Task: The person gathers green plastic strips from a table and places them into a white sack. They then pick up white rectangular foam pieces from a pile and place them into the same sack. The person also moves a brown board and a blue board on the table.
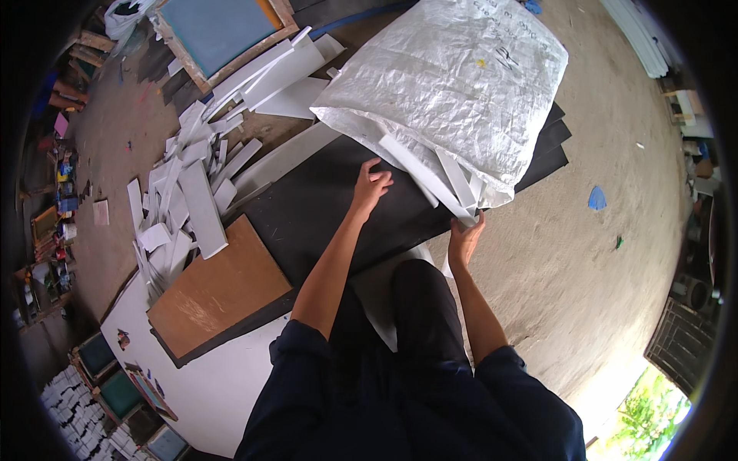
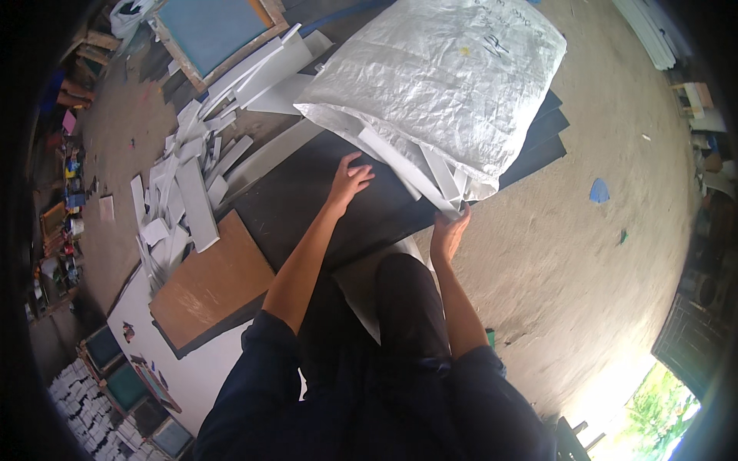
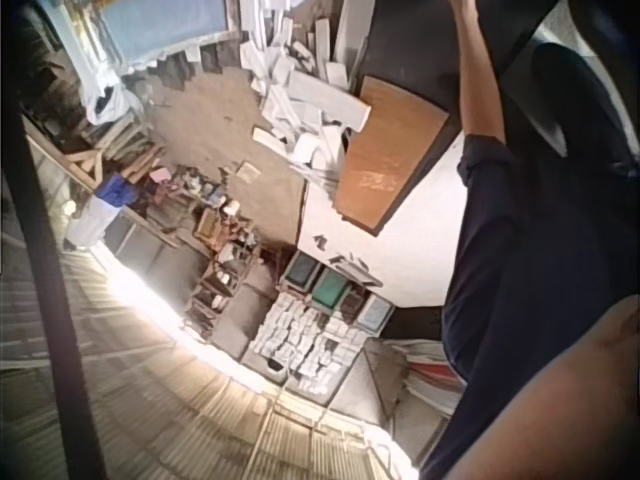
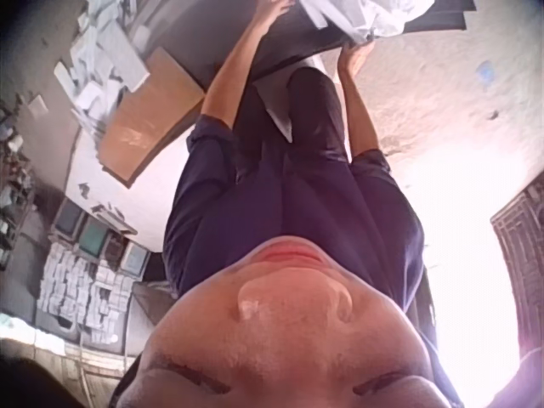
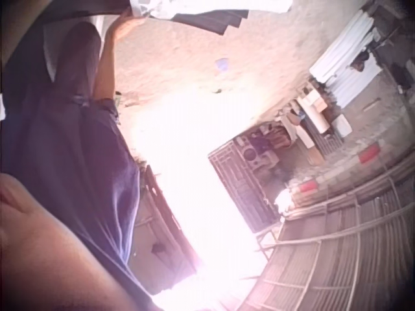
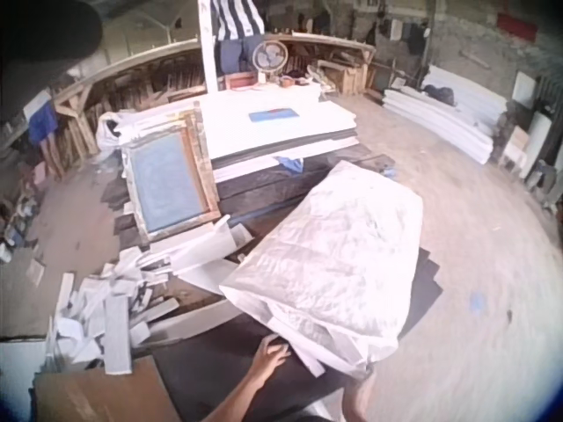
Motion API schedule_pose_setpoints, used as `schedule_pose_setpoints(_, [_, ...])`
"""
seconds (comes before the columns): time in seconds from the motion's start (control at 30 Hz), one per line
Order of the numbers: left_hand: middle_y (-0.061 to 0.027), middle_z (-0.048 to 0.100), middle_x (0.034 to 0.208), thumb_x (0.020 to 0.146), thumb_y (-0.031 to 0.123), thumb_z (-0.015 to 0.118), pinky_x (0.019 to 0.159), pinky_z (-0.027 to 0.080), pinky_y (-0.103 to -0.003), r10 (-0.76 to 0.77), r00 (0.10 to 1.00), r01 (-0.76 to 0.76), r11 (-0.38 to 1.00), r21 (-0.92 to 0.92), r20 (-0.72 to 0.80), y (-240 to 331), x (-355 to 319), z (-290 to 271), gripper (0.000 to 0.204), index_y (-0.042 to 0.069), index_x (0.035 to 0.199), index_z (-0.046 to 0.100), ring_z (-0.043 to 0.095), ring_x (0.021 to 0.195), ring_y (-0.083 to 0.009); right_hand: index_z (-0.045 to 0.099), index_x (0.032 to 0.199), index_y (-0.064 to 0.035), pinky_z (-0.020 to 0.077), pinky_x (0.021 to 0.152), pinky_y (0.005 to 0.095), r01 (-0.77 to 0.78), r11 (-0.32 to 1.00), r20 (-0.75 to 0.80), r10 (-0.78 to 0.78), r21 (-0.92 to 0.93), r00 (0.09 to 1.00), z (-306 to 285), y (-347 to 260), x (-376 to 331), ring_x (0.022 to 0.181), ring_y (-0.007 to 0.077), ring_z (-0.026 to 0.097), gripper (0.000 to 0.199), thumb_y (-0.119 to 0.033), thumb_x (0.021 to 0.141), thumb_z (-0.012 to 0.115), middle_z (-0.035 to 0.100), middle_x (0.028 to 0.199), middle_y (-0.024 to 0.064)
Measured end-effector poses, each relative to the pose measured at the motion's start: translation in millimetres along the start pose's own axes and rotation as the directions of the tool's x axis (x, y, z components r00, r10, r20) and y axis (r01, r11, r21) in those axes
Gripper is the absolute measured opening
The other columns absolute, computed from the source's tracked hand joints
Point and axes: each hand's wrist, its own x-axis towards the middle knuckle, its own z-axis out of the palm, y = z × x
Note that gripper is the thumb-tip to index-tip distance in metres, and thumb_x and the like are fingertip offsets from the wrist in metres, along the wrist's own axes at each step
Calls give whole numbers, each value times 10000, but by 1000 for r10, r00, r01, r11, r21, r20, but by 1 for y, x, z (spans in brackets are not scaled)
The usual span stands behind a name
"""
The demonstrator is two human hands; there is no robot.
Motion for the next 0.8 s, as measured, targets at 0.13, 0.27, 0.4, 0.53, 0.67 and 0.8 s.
schedule_pose_setpoints(0.13, [-102, 377, 1280, 878, 272, 471, 918, 364, -383, 24, 982, -23, 1000, -7, 185, 12, 3, 17, 522, 103, 1317, 244, 442, 1117, -217, 332, 1189, 60, 363, 869, 430, 179, 979, 119, -167, -96, 979, 1, -57, 27, 1044, 416, 427, 512, -153, 797, 584, 401, 1153, 270])
schedule_pose_setpoints(0.27, [-117, 312, 1339, 889, 280, 428, 994, 264, -360, 184, 954, -196, 980, 26, 235, 27, 30, 52, 522, 52, 1318, 239, 321, 1223, -209, 367, 1152, 84, 310, 887, 472, 456, 884, 113, -445, -103, 888, 40, -64, 90, 979, 456, 432, 476, -136, 787, 580, 429, 1096, 307])
schedule_pose_setpoints(0.4, [-164, 346, 1299, 883, 215, 446, 998, 262, -308, 276, 948, -279, 960, -6, 160, 9, 29, 41, 475, -9, 1272, 288, 327, 1219, -224, 318, 1197, 91, 266, 910, 511, 332, 915, 34, -334, -228, 942, 56, -63, 68, 1054, 459, 348, 559, -69, 737, 593, 325, 1197, 304])
schedule_pose_setpoints(0.53, [-153, 399, 1256, 870, 105, 464, 973, 307, -300, 342, 939, -342, 940, -6, 48, -23, 12, 12, 405, -9, 1238, 338, 384, 1179, -223, 225, 1263, 79, 233, 940, 530, 370, 916, 14, -372, -158, 928, 47, -57, 33, 1098, 448, 287, 667, -19, 710, 586, 196, 1272, 275])
schedule_pose_setpoints(0.67, [-132, 428, 1234, 880, 118, 463, 966, 319, -302, 398, 917, -394, 916, 68, -43, -27, -11, -18, 374, -2, 1222, 369, 404, 1164, -214, 250, 1269, 49, 235, 950, 523, 608, 787, 205, -582, -103, 787, 37, -74, 5, 1134, 430, 285, 646, 11, 702, 558, 269, 1229, 255])
schedule_pose_setpoints(0.8, [-114, 465, 1198, 886, 136, 457, 932, 347, -298, 364, 908, -346, 930, 120, -208, -15, -45, -50, 353, 19, 1213, 392, 439, 1129, -203, 318, 1248, 10, 315, 924, 463, 668, 728, 501, -640, 152, 583, 30, -96, 0, 1109, 397, 351, 556, 19, 731, 522, 332, 1193, 222])
